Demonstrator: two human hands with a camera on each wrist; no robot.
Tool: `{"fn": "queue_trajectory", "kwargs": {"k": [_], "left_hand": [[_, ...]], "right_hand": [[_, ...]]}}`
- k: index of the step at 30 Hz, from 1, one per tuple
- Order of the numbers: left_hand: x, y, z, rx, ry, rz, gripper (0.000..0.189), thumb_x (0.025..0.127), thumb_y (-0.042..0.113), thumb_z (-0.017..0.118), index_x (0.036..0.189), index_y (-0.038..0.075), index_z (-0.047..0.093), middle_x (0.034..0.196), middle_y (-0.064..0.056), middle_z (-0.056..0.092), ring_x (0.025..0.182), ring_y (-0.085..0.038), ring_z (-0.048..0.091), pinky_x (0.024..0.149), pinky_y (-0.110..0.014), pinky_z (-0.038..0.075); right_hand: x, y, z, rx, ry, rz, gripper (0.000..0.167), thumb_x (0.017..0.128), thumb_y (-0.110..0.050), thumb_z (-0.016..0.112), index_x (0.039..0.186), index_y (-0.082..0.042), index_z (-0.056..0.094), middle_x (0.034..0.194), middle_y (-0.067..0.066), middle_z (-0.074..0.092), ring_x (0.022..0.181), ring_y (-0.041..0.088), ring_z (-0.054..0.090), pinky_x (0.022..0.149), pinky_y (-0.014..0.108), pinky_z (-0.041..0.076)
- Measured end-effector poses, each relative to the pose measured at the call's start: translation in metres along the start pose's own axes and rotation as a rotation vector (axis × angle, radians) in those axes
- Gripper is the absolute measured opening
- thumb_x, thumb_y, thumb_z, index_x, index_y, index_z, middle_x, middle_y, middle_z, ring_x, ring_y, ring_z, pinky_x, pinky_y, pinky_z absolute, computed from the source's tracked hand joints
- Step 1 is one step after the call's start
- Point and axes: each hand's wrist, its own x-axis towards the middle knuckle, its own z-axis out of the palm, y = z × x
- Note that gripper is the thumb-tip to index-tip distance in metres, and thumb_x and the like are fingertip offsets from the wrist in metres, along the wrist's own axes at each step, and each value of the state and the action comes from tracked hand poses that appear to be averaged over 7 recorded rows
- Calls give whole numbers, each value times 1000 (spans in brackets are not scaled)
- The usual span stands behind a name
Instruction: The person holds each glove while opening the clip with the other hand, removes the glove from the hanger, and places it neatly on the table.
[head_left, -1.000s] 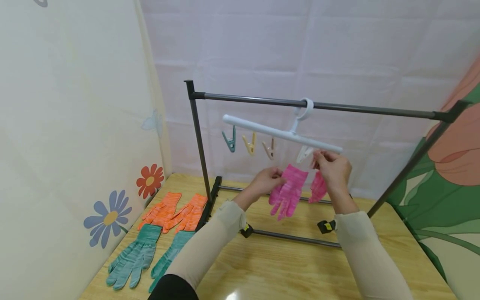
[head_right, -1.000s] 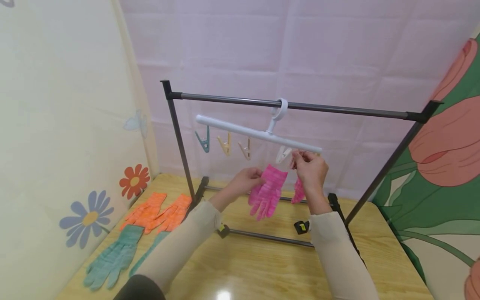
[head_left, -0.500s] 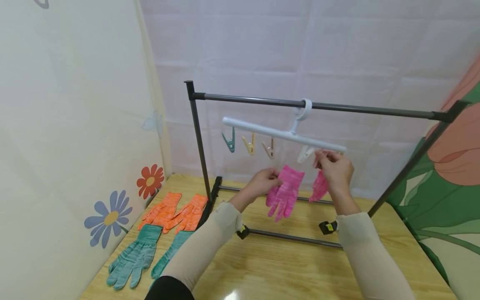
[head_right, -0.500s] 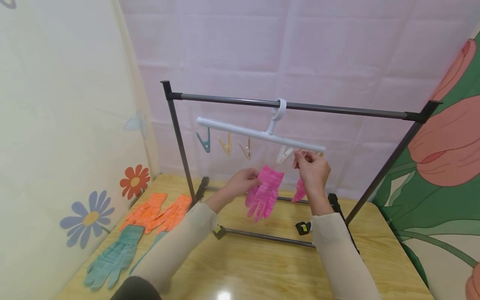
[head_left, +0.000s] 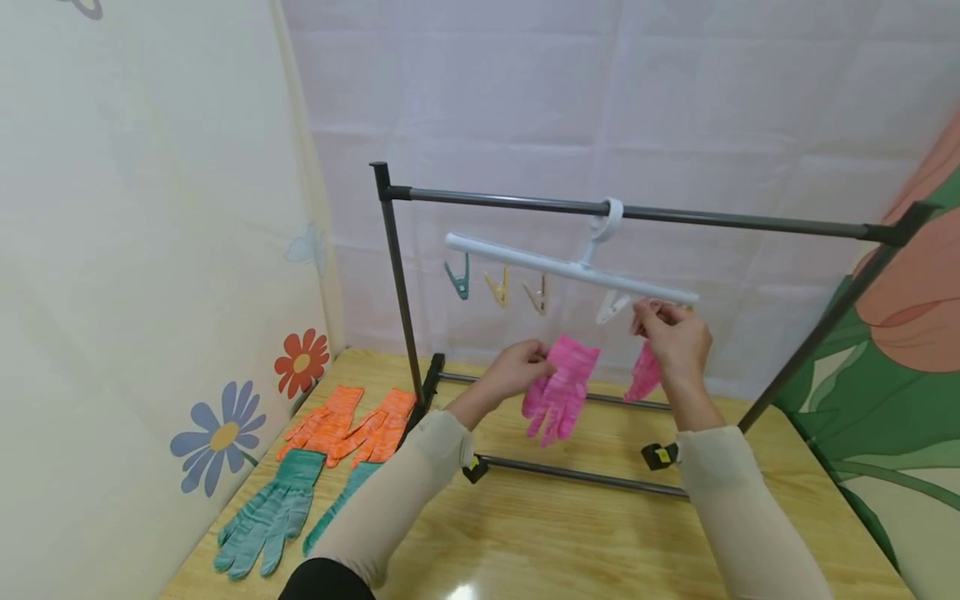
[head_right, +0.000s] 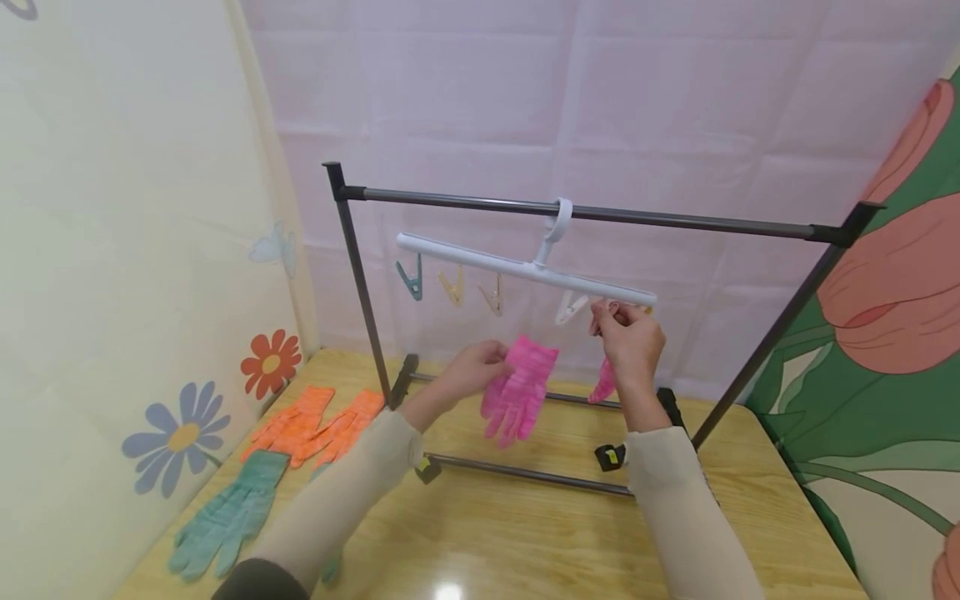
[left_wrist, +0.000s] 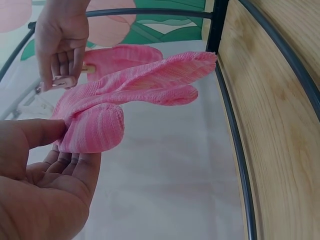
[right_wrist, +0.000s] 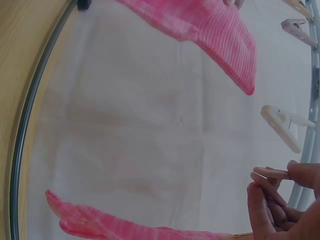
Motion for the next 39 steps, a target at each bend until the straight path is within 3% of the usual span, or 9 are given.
{"fn": "queue_trajectory", "kwargs": {"k": [14,25,39], "left_hand": [[-19,0,-11,17,-7,4,26,98,21,66,121,8,65,106,-2,69,96,-15,64,86,-32,55],[-32,-1,-23,67,10,-9,25,99,26,66,120,12,66,108,1,69,99,-15,64,88,-35,54],[-47,-8,-32,22,-3,-4,19,99,20,64,115,10,66,103,-1,69,94,-16,65,83,-34,56]], "right_hand": [[-2,0,-4,13,-14,-2,32,90,-37,76,101,-7,73,68,-16,67,70,1,65,67,13,54],[-6,-3,-7,-77,4,-28,36,90,-43,73,99,-8,74,63,-21,64,73,1,62,64,12,51],[-8,-2,-8,-50,7,-54,35,90,-41,73,91,-6,70,61,-19,64,70,1,63,65,11,51]]}}
